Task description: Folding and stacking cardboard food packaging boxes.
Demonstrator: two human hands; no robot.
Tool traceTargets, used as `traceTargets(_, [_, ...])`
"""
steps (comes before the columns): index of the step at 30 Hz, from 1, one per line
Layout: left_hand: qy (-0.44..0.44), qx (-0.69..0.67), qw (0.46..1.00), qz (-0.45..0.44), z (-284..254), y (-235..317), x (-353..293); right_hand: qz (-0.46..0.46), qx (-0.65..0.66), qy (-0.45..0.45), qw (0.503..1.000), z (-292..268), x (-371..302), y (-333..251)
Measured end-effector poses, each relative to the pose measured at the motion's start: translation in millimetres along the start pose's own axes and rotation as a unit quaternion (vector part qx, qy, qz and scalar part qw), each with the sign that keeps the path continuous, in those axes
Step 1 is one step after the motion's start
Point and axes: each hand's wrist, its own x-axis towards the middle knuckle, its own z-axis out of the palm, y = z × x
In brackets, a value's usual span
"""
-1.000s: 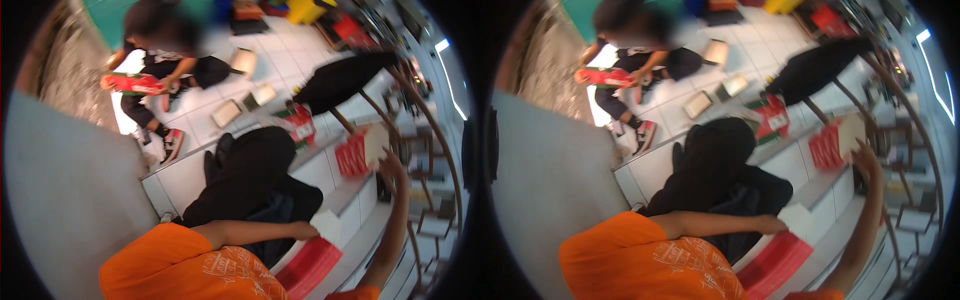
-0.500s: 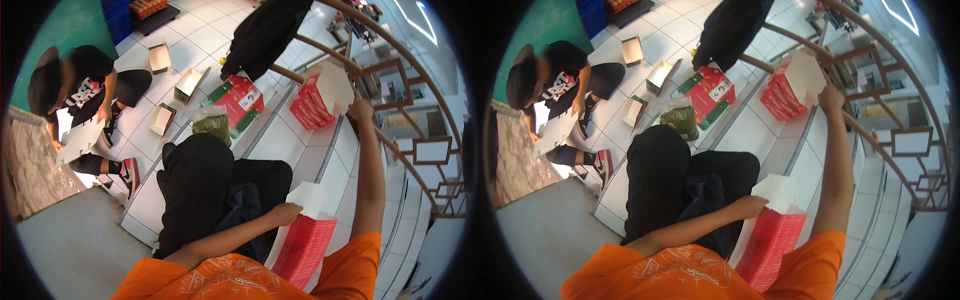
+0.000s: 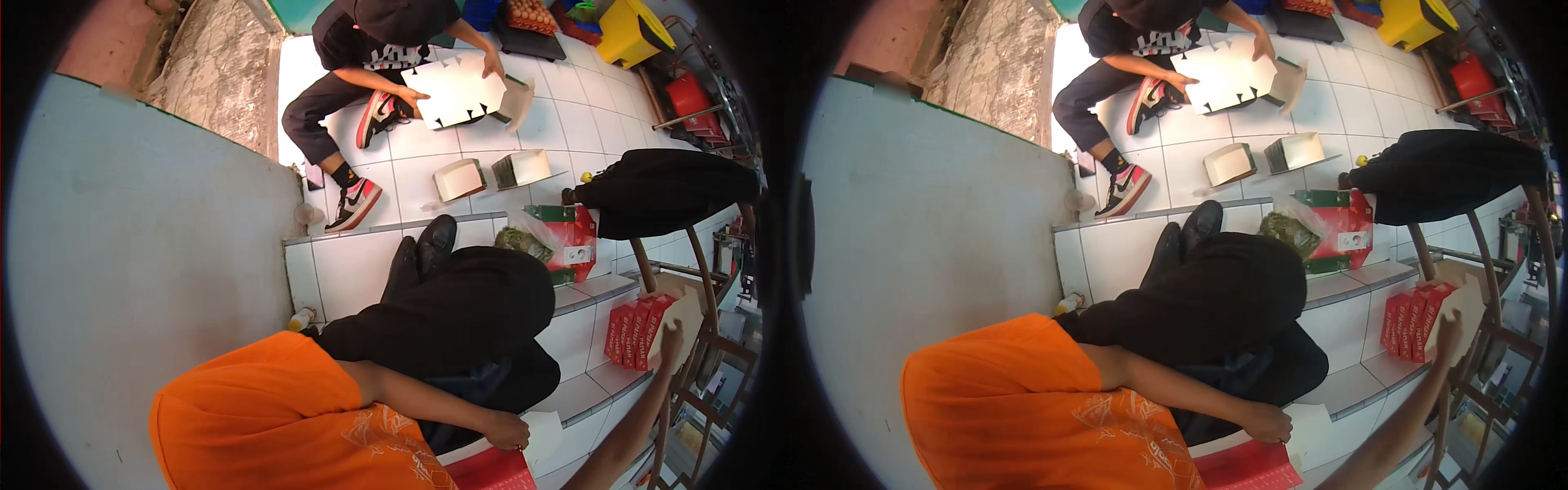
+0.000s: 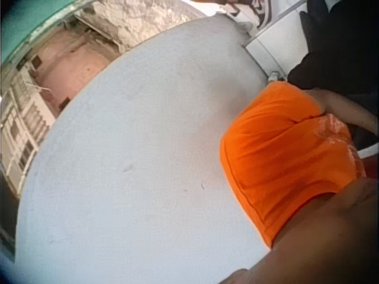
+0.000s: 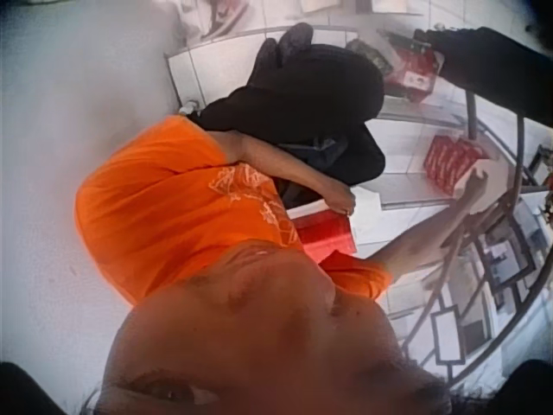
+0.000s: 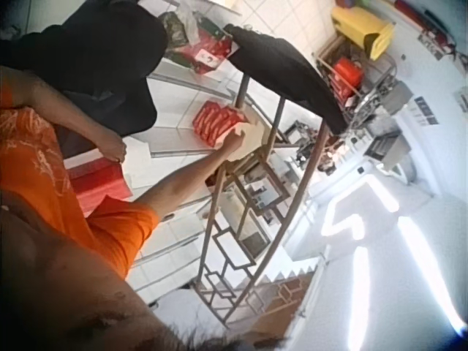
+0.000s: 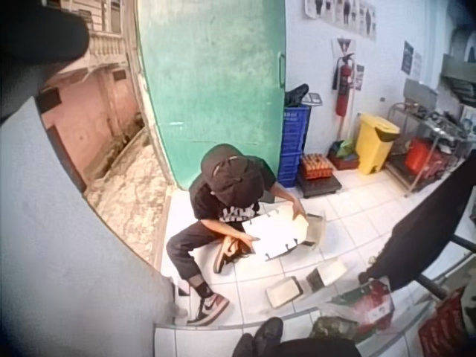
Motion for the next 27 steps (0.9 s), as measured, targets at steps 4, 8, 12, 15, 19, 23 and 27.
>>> traceTargets(4, [-0.008, 0.004, 1.0, 0.001, -6.0, -5.4, -6.2, 0.055, 0.083, 0.077, 0.992, 70.2, 2.4, -79.5])
traceTargets(8, [-0.012, -0.018, 0.999, 0.03, -6.0, -3.8, -0.3, 0.196, 0.076, 0.029, 0.977, 70.1, -23.1, -52.7])
traceTargets(12, [0.053, -0.043, 0.997, 0.018, -14.8, -14.4, -9.1, 0.18, 0.129, 0.101, 0.97, 58.1, -32.7, -97.6])
traceTargets(15, [0.068, -0.07, 0.995, 0.037, -11.6, 8.8, 13.5, 0.092, 0.075, 0.178, 0.977, -7.5, -49.5, -8.9])
traceTargets(19, [0.063, -0.06, 0.993, 0.079, 3.4, -5.9, -0.5, 0.053, 0.142, 0.255, 0.955, -54.5, -161.3, -44.2])
traceTargets(23, [-0.087, -0.067, 0.994, 0.025, 11.6, 2.1, -1.8, 0.135, 0.057, 0.21, 0.967, -120.8, -308.1, -66.8])
traceTargets(27, [-0.168, -0.083, 0.982, -0.038, 0.2, -4.0, 0.2, 0.119, 0.165, 0.08, 0.976, -173.5, -382.4, -119.7])
